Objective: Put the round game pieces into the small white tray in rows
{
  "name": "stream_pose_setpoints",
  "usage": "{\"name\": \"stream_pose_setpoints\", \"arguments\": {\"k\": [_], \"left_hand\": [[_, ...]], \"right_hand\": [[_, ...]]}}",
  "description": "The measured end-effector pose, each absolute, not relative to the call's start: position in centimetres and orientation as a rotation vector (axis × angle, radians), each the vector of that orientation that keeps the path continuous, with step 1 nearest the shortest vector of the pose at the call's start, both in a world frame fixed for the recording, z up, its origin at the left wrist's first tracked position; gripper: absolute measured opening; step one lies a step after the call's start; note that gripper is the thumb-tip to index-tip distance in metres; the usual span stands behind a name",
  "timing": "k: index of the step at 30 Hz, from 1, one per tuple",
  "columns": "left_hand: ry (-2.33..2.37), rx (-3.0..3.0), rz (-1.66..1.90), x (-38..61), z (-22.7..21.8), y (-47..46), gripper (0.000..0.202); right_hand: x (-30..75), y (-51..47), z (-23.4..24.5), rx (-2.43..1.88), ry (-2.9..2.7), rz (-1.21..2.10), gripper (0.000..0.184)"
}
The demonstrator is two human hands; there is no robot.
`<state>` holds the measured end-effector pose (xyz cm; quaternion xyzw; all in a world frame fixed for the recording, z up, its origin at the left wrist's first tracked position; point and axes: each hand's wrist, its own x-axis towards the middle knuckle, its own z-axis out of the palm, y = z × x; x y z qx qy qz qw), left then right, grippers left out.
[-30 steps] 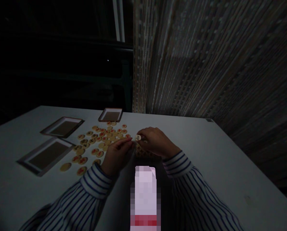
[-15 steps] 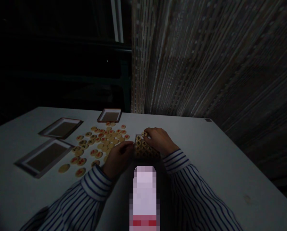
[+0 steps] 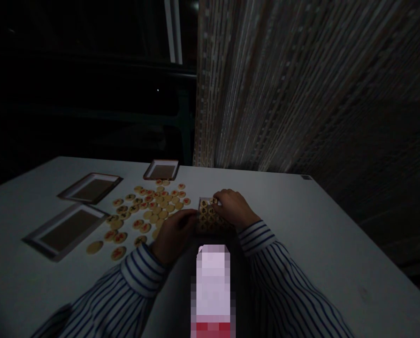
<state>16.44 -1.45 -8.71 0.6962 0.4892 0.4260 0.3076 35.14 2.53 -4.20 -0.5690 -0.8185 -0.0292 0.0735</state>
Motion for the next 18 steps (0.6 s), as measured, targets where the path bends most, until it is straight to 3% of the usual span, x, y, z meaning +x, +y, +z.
{"name": "stream_pose_setpoints", "arguments": {"k": [18], "left_hand": [[1.302,1.965,1.128,16.43,-8.06,-1.56,0.02]], "right_hand": [[34.68,2.43,-4.51,-1.759,-2.503,-0.075,0.028]]}}
